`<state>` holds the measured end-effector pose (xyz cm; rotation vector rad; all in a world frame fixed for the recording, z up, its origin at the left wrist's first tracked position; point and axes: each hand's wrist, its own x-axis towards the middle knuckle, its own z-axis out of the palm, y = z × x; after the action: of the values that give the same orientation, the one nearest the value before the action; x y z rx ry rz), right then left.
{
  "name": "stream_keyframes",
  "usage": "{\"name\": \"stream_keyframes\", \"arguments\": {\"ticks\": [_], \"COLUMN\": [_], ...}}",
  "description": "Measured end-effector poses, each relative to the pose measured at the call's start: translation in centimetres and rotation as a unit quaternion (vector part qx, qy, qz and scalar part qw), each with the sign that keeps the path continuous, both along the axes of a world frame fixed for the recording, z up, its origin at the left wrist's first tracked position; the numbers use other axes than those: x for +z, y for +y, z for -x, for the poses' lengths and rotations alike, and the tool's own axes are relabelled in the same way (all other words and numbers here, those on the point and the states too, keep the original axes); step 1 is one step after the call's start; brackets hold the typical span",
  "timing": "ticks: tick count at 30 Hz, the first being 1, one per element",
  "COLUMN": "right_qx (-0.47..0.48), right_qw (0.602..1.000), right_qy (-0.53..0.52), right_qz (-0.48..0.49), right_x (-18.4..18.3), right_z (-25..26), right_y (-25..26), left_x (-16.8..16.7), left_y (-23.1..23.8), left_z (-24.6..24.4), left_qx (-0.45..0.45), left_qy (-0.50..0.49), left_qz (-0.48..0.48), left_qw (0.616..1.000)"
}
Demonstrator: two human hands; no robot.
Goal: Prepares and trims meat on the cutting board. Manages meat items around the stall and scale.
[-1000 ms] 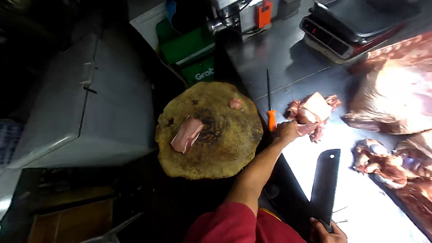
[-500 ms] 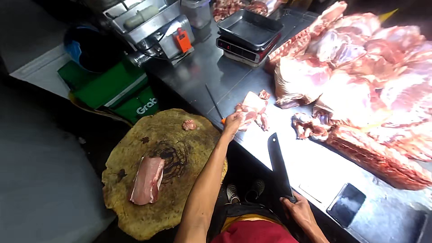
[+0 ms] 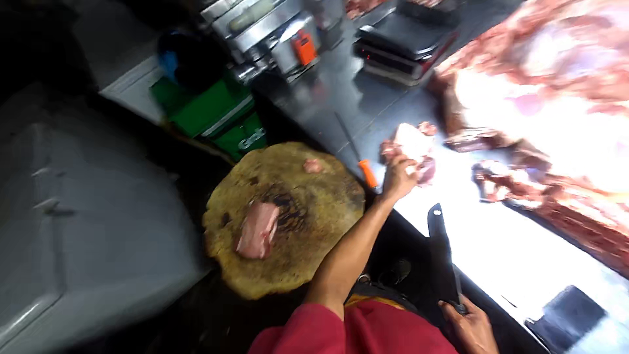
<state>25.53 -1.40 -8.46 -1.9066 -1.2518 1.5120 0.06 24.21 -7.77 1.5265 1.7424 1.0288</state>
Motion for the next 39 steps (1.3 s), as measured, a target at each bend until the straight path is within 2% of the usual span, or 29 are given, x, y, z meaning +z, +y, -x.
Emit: {"name": "stream_keyframes", "arguments": {"ticks": [3, 5, 7, 10, 12, 14, 16, 18, 20, 23, 26, 30, 34, 39], "right_qx": [0.039, 0.087, 0.152, 0.280, 0.347, 0.379, 0.388, 0.394, 0.393, 0.361, 0.335, 0.304, 0.251, 0.232], "right_qw": [0.999, 0.996, 0.988, 0.957, 0.931, 0.917, 0.918, 0.919, 0.919, 0.933, 0.941, 0.951, 0.962, 0.968], "right_qy": [0.022, 0.032, 0.024, 0.002, 0.023, 0.062, 0.054, 0.020, 0.005, 0.012, 0.019, 0.031, 0.077, 0.081], "right_qz": [-0.005, -0.008, -0.026, -0.074, -0.109, -0.108, -0.059, -0.009, 0.011, 0.017, 0.037, 0.049, 0.074, 0.048], "right_x": [1.1, 1.2, 1.1, 2.0, 2.0, 0.7, -1.7, -4.9, -7.0, -7.6, -7.2, -7.6, -7.5, -6.6], "right_z": [0.1, 0.0, 0.1, 1.6, 3.0, 4.8, 6.7, 7.9, 8.4, 8.4, 8.9, 9.3, 10.0, 10.6], "right_y": [-0.3, -0.1, 0.5, 2.1, 3.2, 3.9, 3.9, 3.5, 3.0, 2.0, 1.4, 0.5, -0.6, -0.6], "left_x": [-1.5, 0.0, 0.1, -0.2, 0.4, 0.5, 0.0, -1.3, -2.9, -3.0, -0.8, 2.2, 5.7, 9.4], "left_y": [-6.9, -13.3, -19.5, -27.6, -31.4, -33.3, -33.8, -33.8, -33.8, -33.4, -33.1, -32.0, -30.3, -28.3], "left_z": [6.1, 11.2, 17.1, 25.9, 29.9, 32.0, 32.7, 33.2, 34.3, 36.6, 39.2, 39.2, 36.0, 30.8], "left_qx": [0.113, 0.193, 0.297, 0.441, 0.457, 0.421, 0.370, 0.345, 0.346, 0.366, 0.382, 0.362, 0.315, 0.259], "left_qy": [0.045, 0.078, 0.117, 0.149, 0.146, 0.119, 0.114, 0.141, 0.164, 0.172, 0.105, -0.006, -0.052, -0.023], "left_qz": [0.027, 0.080, 0.110, 0.168, 0.242, 0.313, 0.382, 0.411, 0.389, 0.365, 0.370, 0.342, 0.278, 0.252], "left_qw": [0.992, 0.975, 0.941, 0.869, 0.843, 0.843, 0.839, 0.832, 0.838, 0.838, 0.840, 0.867, 0.906, 0.932]}}
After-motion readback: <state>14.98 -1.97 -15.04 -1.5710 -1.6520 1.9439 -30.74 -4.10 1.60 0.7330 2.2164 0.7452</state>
